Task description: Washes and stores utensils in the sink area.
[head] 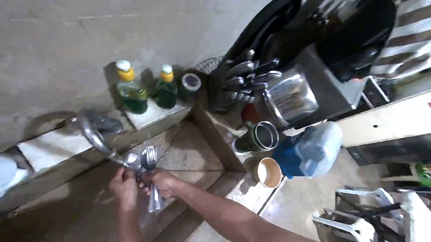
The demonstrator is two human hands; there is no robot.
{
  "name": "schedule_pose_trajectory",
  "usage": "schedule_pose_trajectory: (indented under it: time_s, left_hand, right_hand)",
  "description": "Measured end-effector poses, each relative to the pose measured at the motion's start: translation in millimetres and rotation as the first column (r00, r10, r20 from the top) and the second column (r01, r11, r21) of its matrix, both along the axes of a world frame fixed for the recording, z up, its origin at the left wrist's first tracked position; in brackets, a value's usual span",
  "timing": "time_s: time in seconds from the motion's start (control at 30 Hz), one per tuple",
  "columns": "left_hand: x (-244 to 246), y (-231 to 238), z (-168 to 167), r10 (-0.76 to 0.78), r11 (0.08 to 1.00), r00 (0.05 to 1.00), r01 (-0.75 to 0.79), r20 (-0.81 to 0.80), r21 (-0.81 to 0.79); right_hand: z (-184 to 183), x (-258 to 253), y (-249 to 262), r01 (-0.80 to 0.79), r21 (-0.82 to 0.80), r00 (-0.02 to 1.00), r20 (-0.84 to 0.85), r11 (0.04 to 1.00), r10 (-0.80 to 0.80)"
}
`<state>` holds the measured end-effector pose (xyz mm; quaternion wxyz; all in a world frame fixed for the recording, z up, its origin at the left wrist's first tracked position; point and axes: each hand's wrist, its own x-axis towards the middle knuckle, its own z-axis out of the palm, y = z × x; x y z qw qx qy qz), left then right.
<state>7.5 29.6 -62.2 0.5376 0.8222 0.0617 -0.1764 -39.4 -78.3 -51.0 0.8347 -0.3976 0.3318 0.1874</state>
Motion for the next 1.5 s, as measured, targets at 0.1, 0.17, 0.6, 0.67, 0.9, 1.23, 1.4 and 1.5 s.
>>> schedule_pose_trajectory:
  time_s: [0.1, 0.17, 0.6, 0.67, 0.9, 1.23, 1.4, 1.5]
  left_hand:
    - [2.1, -1.1, -3.3, 0.175, 0.981, 0.985, -0.175, -0.005, -0.082]
    - [4.7, -4.2, 0.2, 0.18, 0.96, 0.971, -0.209, -0.16, -0.186]
    - [24.4, -11.2, -12.9, -0.05, 0.852, 0.99, -0.028, -0.135, -0.523]
    - [26.0, -11.3, -6.9, -0.029, 0.88, 0.994, -0.023, -0.103, -0.474]
    - [32.1, 4.7, -4.6, -0.251, 0.788, 0.966, 0.242, 0.064, -0.566]
    - [-23.4, 29.4, -17.4, -0.011, 0.922, 0.993, -0.035, -0.116, -0.386]
    - [-53.3, 24.4, -41.7, -0.09, 0.889, 0.944, -0.068, -0.317, -0.454]
    - [-42.2, 23.7, -33.1, -0.131, 0.89, 0.931, -0.041, -0.34, -0.454]
  right_hand:
    - [5.9, -3.1, 2.8, -0.068, -0.022, 0.997, 0.045, 0.997, 0.069]
    - [6.4, -5.9, -0.1, -0.145, -0.042, 0.988, 0.038, 0.988, 0.147]
    - [-6.0, 12.7, -26.1, -0.452, -0.085, 0.883, 0.098, 0.888, 0.459]
    - [-4.8, 10.3, -25.1, -0.451, -0.11, 0.879, 0.12, 0.886, 0.462]
    - [4.4, 19.5, -17.4, -0.407, -0.103, 0.888, 0.189, 0.908, 0.419]
    - [26.9, 48.6, -1.9, -0.308, -0.454, 0.899, 0.149, 0.836, 0.412]
    - [31.1, 60.6, 1.8, -0.254, -0.351, 0.897, 0.263, 0.901, 0.355]
    - [41.4, 61.8, -6.9, -0.311, -0.407, 0.878, 0.223, 0.859, 0.424]
